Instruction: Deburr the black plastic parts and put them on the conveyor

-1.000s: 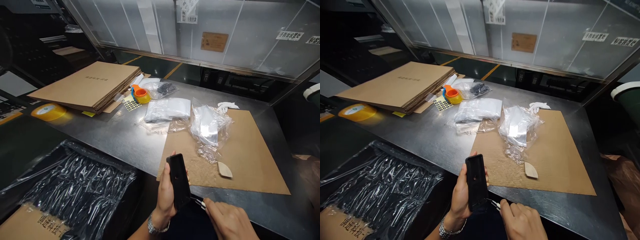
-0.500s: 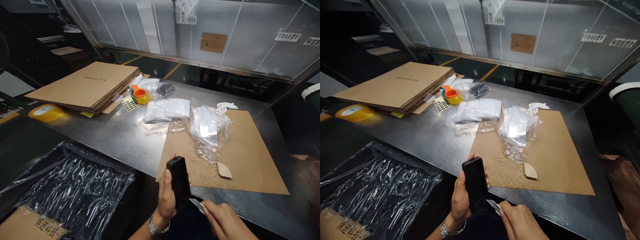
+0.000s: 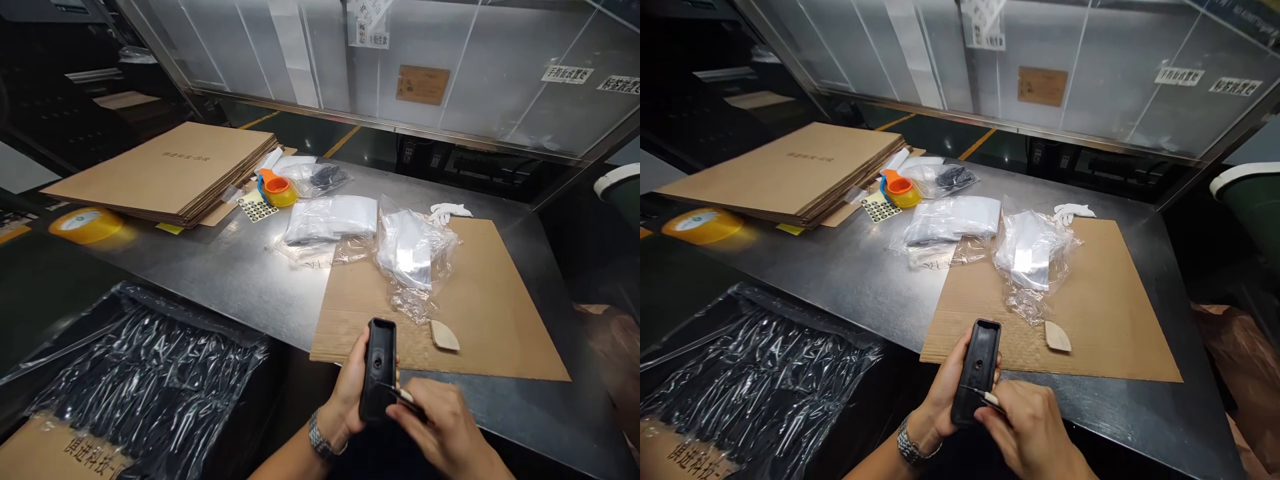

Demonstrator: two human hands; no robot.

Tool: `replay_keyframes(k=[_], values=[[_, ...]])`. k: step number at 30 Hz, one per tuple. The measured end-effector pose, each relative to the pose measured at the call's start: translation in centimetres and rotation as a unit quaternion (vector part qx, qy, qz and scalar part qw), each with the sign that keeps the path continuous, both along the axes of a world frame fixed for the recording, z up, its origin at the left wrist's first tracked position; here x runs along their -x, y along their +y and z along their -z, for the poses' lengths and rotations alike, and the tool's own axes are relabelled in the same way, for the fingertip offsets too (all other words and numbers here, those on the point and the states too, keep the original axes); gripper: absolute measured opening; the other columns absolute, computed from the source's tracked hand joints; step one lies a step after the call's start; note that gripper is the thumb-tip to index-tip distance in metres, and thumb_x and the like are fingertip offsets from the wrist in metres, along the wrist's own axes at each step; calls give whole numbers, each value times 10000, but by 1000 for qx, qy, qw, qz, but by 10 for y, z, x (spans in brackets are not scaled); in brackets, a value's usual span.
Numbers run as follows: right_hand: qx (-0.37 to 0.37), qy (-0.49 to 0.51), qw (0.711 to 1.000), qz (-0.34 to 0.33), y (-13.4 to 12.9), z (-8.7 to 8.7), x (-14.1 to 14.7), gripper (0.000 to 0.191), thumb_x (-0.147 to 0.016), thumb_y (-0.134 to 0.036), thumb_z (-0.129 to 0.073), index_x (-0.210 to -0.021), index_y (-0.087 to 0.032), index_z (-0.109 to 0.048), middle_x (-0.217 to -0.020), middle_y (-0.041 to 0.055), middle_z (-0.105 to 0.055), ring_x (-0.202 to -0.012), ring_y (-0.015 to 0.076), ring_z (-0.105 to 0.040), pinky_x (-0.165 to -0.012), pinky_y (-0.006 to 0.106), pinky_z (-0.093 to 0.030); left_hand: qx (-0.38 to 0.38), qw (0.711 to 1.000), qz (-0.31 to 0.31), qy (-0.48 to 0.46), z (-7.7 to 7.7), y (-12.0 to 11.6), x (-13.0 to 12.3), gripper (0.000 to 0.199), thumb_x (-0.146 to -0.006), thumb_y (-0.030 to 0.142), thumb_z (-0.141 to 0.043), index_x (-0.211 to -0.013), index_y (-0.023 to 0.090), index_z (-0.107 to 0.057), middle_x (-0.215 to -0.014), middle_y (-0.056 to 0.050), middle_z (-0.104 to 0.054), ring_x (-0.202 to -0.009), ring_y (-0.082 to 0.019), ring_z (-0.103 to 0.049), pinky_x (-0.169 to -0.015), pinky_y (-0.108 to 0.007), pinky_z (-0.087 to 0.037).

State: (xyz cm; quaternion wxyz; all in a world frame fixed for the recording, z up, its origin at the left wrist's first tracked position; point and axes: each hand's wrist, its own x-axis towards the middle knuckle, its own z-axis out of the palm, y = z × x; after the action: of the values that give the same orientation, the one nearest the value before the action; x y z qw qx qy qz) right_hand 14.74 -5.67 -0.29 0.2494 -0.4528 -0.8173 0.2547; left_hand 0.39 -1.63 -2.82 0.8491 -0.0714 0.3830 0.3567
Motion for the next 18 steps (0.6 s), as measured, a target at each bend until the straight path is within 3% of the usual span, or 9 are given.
replay_keyframes(k=[3,7,12,18], values=[[-38,-40,998,-16,3,1,9,385,-947,-408,-346,-651,-196,-470,-551,-29,-550,-469,90,-478,-469,221,-274,2,1000,11,8,2,-7,-6,493,-824,531,-476,-679,88,-636,-563,-70,-632,-465,-117,-562,-465,-206,-437],[-29,-74,997,-21,3,3,13,457,-935,-494,-314,-632,-193,-476,-529,-24,-574,-449,94,-512,-459,225,-258,-4,999,23,28,2,-12,-9,488,-813,536,-491,-670,93,-636,-596,-80,-654,-486,-118,-572,-501,-210,-445],[43,-123,991,-13,1,5,9,252,-836,-331,-594,-647,-194,-498,-568,-31,-624,-483,110,-570,-475,219,-269,8,999,39,34,0,-14,-11,483,-814,539,-486,-664,100,-621,-563,-59,-626,-486,-122,-568,-493,-206,-434],[92,-136,986,15,11,6,1,228,-819,-286,-606,-636,-200,-501,-568,-20,-629,-490,129,-577,-472,230,-251,16,998,59,1,-1,-18,-15,460,-855,521,-412,-659,139,-576,-526,-32,-599,-465,-124,-567,-500,-213,-453]])
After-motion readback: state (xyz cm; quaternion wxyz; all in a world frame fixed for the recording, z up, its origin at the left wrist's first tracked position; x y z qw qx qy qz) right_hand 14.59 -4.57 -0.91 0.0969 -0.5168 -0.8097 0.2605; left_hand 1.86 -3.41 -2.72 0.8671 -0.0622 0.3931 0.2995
